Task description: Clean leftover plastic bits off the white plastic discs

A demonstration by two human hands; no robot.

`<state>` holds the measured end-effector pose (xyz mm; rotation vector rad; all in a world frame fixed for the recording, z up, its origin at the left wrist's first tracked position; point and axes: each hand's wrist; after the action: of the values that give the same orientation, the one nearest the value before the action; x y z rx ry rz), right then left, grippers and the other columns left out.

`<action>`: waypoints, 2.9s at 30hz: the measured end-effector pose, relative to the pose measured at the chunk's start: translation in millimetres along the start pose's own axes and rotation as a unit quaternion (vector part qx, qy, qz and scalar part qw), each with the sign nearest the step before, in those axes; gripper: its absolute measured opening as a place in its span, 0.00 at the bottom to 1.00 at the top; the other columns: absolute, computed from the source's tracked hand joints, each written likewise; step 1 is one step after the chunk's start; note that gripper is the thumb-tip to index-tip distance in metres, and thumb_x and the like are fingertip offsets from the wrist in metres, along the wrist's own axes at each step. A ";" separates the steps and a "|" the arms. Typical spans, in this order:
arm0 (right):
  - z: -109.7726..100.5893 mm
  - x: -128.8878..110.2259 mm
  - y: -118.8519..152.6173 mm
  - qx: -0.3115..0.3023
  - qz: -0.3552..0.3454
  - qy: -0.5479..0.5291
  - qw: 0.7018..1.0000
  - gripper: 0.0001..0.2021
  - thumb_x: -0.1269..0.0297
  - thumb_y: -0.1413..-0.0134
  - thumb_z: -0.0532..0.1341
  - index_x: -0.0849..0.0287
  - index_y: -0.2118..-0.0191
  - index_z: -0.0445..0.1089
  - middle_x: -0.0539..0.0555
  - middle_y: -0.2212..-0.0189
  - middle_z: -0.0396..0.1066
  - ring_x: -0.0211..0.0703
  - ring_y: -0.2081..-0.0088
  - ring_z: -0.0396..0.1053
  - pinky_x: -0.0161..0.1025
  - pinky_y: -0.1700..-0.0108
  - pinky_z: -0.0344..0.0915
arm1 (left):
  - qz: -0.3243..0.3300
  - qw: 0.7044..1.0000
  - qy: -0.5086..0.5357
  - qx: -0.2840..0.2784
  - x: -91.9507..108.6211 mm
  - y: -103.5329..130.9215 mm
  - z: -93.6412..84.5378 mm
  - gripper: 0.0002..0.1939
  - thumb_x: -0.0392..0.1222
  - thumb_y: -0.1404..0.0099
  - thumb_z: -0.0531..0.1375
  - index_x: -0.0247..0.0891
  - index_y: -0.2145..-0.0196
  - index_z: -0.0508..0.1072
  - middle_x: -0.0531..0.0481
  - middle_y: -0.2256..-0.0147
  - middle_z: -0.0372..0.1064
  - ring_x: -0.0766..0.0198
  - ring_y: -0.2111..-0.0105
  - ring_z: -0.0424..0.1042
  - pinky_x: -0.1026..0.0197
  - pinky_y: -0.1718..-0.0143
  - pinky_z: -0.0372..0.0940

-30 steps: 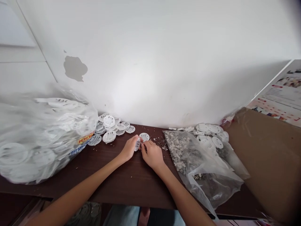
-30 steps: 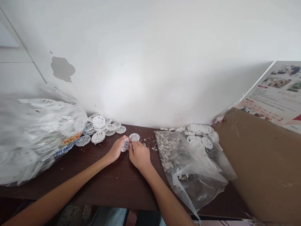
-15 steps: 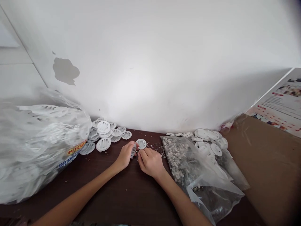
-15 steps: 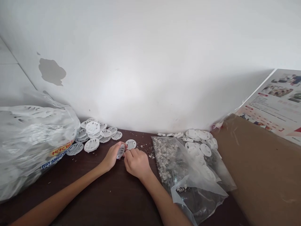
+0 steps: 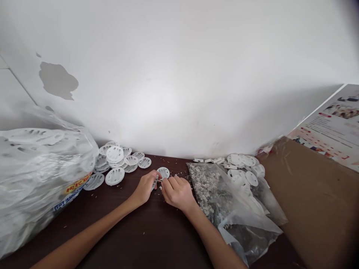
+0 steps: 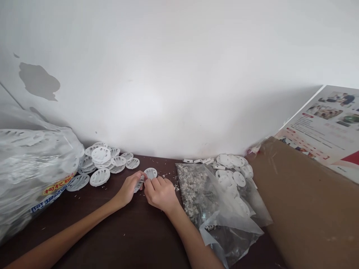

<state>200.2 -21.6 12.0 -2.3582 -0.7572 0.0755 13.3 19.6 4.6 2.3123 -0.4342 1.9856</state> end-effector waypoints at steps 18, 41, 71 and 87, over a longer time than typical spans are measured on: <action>15.5 -17.8 10.5 -0.120 0.233 -0.137 0.955 0.12 0.61 0.25 0.54 0.56 0.55 0.75 0.54 0.61 0.78 0.42 0.61 0.74 0.35 0.62 0.58 | -0.062 0.984 0.168 0.016 -11.4 0.8 -2.1 0.29 0.65 0.29 0.53 0.34 0.62 0.76 0.43 0.66 0.77 0.60 0.74 0.75 0.58 0.68 0.69; 15.8 -23.7 11.8 -0.149 0.230 -0.103 0.956 0.15 0.59 0.25 0.53 0.55 0.57 0.75 0.54 0.60 0.78 0.42 0.65 0.72 0.38 0.66 0.52 | -0.021 0.995 0.090 -0.028 -21.4 2.8 0.2 0.27 0.60 0.24 0.48 0.35 0.60 0.76 0.46 0.66 0.75 0.61 0.72 0.73 0.59 0.68 0.67; 19.2 -24.8 14.9 -0.094 0.223 -0.127 0.962 0.13 0.60 0.27 0.55 0.56 0.61 0.74 0.55 0.63 0.77 0.43 0.68 0.71 0.39 0.68 0.50 | -0.057 0.991 0.113 -0.030 -18.7 2.2 -0.8 0.40 0.75 0.28 0.43 0.34 0.61 0.76 0.45 0.71 0.76 0.63 0.77 0.71 0.62 0.74 0.63; 6.3 -45.7 2.8 -0.036 0.281 -0.552 0.785 0.16 0.46 0.31 0.60 0.55 0.60 0.72 0.51 0.68 0.77 0.44 0.67 0.70 0.39 0.61 0.65 | -0.216 0.892 0.119 -0.379 9.9 -9.6 -44.1 0.55 0.83 0.35 0.32 0.33 0.72 0.79 0.33 0.77 0.76 0.63 0.87 0.57 0.59 0.85 0.50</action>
<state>162.1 -44.4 -0.9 -2.3750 -0.4702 1.8205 -25.3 37.1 22.9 1.4996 -0.5009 1.4818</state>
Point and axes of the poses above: each hand's wrist, its own y-axis away from the middle knuckle, its own z-axis out of the palm, x = y × z
